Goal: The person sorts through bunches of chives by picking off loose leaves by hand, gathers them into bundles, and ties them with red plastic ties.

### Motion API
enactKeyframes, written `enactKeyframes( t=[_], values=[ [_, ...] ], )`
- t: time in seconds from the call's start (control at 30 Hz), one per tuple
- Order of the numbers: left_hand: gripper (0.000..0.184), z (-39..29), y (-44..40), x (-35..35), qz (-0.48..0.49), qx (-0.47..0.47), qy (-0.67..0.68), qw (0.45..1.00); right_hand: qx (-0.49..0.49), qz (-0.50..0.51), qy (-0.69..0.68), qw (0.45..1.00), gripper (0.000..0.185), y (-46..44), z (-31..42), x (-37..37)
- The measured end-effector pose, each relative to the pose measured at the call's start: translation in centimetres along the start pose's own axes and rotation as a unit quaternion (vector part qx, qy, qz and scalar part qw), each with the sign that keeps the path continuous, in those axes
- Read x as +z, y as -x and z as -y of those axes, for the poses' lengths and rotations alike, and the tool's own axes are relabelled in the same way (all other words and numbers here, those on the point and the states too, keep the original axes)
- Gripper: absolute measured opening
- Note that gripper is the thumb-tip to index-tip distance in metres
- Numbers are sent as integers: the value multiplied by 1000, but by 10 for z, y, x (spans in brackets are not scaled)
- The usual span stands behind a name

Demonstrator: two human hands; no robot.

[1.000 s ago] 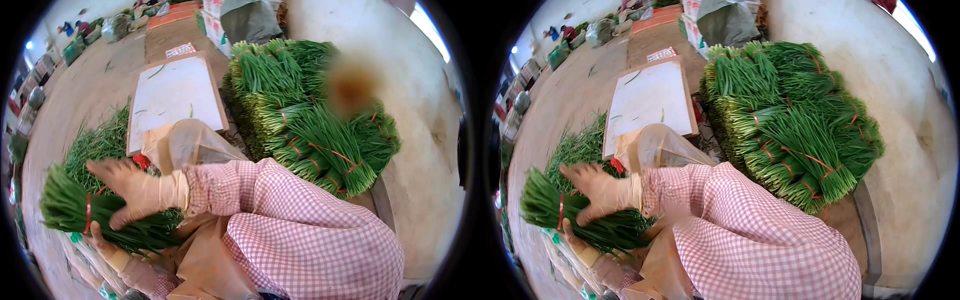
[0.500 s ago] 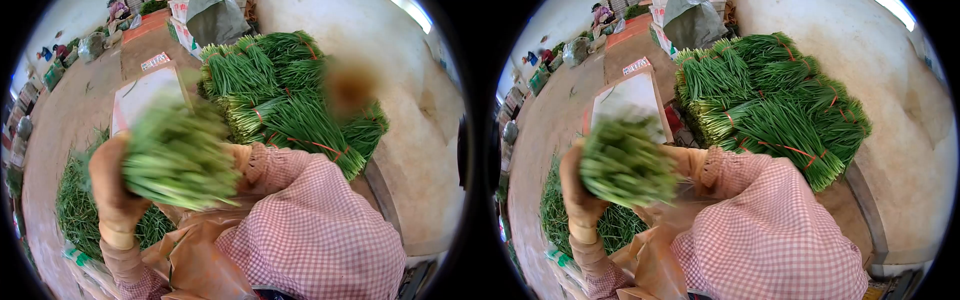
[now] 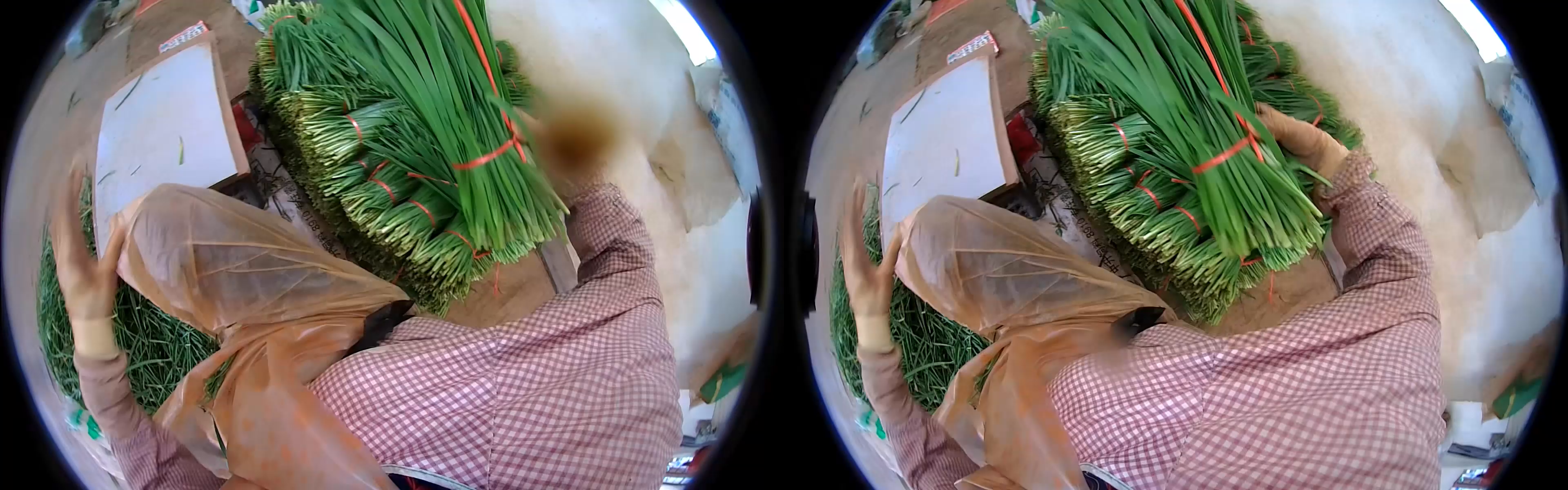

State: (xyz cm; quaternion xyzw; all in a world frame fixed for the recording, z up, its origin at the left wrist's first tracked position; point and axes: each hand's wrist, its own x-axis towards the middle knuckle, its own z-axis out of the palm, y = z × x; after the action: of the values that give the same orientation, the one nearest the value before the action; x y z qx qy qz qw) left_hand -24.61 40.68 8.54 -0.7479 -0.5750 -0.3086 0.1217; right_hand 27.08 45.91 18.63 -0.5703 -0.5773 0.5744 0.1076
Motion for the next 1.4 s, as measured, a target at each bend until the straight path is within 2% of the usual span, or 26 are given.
enactKeyframes(
  t=[0.03, 0.07, 0.13, 0.17, 0.2, 0.23, 0.27, 0.3, 0.4, 0.43, 0.5, 0.53, 0.57, 0.63, 0.67, 0.77, 0.8, 0.87, 0.93, 1.0, 1.03, 1.1, 1.17, 1.23, 1.3, 1.4],
  values=[
    [72, 41, 32, 9, 55, -118, 43, 991, 48, -23, -10, 999, 90, 0, -14, -13],
    [71, 54, 59, 3, 84, -298, 199, 930, 97, -37, -5, 995, 91, -7, -35, -16],
    [68, 85, 120, -9, 166, -438, 250, 847, 148, -42, 72, 985, 102, -38, -124, -27],
    [66, 104, 159, -5, 175, -443, 281, 833, 166, -32, 128, 977, 112, -59, -181, -34],
    [66, 100, 185, -4, 153, -485, 348, 787, 175, -13, 148, 973, 114, -63, -193, -28],
    [66, 82, 188, -13, 200, -543, 350, 736, 186, 4, 169, 968, 116, -63, -188, -17],
    [66, 78, 204, -11, 190, -556, 371, 719, 142, 65, 42, 987, 125, -58, -178, -19],
    [66, 76, 221, -5, 177, -564, 393, 705, 141, 62, 44, 987, 125, -61, -179, -21],
    [65, 56, 239, -1, 134, -618, 406, 660, 271, 83, 249, 926, 97, -82, -160, -27],
    [65, 53, 241, -2, 121, -624, 406, 657, 264, 86, 261, 925, 97, -85, -138, -23],
    [63, 50, 241, -1, 147, -554, 415, 706, 365, 118, 350, 855, 86, -85, -99, -12],
    [60, 39, 230, -6, 131, -563, 414, 703, 336, 93, 375, 859, 99, -83, -82, -1],
    [60, 42, 231, -6, 124, -566, 415, 701, 333, 93, 382, 857, 99, -85, -86, 5],
    [59, 47, 238, -7, 124, -553, 425, 706, 138, -16, 482, 865, 111, -83, -107, 21],
    [59, 46, 239, -7, 128, -554, 403, 717, 157, -41, 491, 856, 117, -78, -109, 41],
    [60, 38, 237, -10, 132, -549, 382, 732, 17, -235, 446, 864, 109, -65, -180, 43],
    [62, 42, 242, -10, 129, -541, 397, 730, 11, -231, 449, 863, 109, -57, -176, 46],
    [61, 34, 235, -11, 124, -536, 402, 732, 43, -225, 235, 945, 109, -52, -154, 60],
    [61, 17, 227, -25, 126, -527, 382, 749, 70, -182, 460, 866, 101, -72, -163, 41],
    [64, 12, 236, -26, 126, -505, 337, 785, 265, 51, 621, 736, 85, -93, -70, 51],
    [67, 13, 246, -24, 120, -480, 310, 811, 204, 88, 729, 647, 70, -112, -63, 45],
    [68, 0, 241, -38, 120, -472, 256, 835, 116, 77, 780, 611, 61, -156, -9, 66],
    [68, -5, 249, -48, 125, -426, 204, 873, -183, -27, 681, 709, 49, -194, 38, 104],
    [67, -16, 247, -63, 143, -433, 171, 873, -419, -7, 538, 731, 38, -231, 84, 162],
    [67, -27, 250, -72, 127, -474, 189, 850, -404, 81, 424, 806, 34, -269, 128, 225],
    [68, -41, 248, -82, 96, -463, 171, 865, -424, 134, 403, 800, 30, -317, 185, 320]
  ],
)
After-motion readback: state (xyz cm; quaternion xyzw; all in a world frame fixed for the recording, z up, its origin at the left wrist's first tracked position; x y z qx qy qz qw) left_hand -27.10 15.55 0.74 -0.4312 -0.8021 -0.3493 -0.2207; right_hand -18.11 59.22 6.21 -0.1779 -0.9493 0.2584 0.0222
